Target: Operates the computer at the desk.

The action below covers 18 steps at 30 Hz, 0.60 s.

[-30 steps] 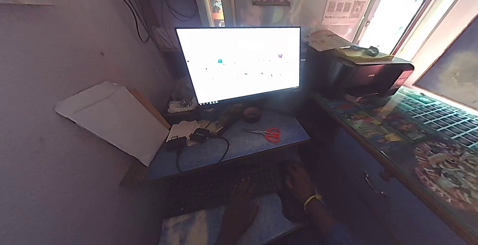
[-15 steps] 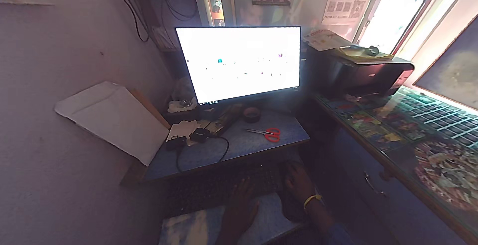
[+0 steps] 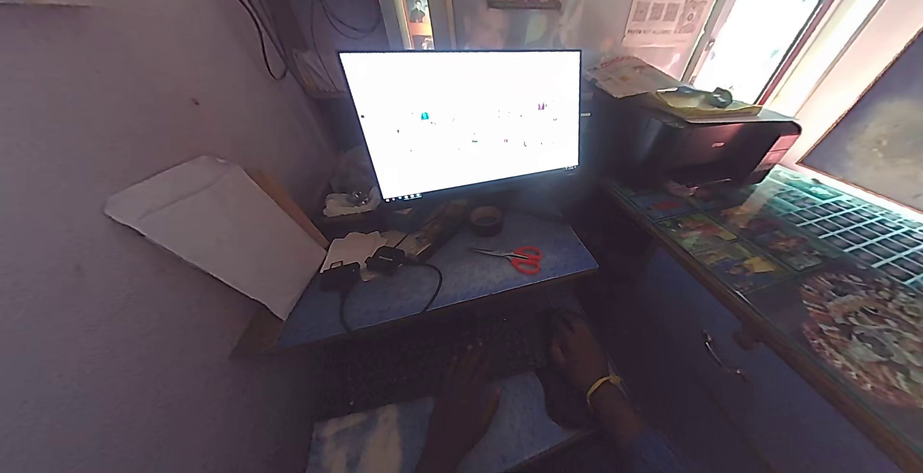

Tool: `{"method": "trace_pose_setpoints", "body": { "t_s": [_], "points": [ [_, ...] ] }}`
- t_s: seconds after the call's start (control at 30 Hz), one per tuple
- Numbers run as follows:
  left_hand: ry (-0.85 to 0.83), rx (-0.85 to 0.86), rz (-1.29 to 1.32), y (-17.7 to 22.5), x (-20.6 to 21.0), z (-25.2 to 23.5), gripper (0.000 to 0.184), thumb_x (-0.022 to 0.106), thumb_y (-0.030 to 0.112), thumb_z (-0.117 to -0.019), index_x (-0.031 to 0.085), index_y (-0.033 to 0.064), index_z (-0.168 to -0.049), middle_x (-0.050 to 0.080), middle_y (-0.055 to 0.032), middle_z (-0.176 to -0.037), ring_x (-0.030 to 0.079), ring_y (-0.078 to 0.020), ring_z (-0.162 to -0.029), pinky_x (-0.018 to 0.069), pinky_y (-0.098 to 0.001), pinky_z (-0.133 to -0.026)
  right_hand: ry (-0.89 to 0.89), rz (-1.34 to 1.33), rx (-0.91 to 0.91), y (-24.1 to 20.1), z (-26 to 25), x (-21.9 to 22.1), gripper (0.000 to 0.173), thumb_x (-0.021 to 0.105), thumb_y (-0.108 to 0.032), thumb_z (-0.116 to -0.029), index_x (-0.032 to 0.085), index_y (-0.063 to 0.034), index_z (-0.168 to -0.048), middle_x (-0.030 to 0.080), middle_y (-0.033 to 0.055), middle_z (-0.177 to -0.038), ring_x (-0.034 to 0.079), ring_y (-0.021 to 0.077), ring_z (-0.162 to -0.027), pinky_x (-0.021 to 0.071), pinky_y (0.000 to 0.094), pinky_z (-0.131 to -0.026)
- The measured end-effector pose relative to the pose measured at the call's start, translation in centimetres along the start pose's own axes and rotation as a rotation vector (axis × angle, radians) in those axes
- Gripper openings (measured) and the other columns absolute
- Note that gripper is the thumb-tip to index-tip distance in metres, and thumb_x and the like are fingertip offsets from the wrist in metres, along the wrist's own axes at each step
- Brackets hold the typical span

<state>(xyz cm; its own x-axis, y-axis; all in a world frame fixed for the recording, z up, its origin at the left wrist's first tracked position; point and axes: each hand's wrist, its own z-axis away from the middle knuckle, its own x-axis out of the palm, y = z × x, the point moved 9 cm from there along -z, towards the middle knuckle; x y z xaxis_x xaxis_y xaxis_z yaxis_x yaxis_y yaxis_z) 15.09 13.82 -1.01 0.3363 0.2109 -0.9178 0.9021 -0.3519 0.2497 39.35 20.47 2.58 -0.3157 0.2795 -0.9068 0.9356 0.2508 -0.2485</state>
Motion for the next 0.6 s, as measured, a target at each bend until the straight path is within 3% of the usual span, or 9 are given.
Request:
{"method": "trace_pose_setpoints", "body": {
  "t_s": [0.6],
  "points": [
    [0.002,-0.002,-0.005,0.03,-0.20,-0.05,0.066,0.036,0.061,-0.1017,0.060,0.0145,-0.142,0.043,-0.0048,-0.161,0.034,-0.0255,-0.152,0.0263,-0.0506,-0.124,-0.022,-0.018,-0.059,-0.32,0.05,0.04,0.045,0.059,-0.033,-0.0927,0.068,-0.0171,-0.134,0.059,0.0096,-0.146,0.054,0.0291,-0.137,0.0469,0.0448,-0.112]
  ]
}}
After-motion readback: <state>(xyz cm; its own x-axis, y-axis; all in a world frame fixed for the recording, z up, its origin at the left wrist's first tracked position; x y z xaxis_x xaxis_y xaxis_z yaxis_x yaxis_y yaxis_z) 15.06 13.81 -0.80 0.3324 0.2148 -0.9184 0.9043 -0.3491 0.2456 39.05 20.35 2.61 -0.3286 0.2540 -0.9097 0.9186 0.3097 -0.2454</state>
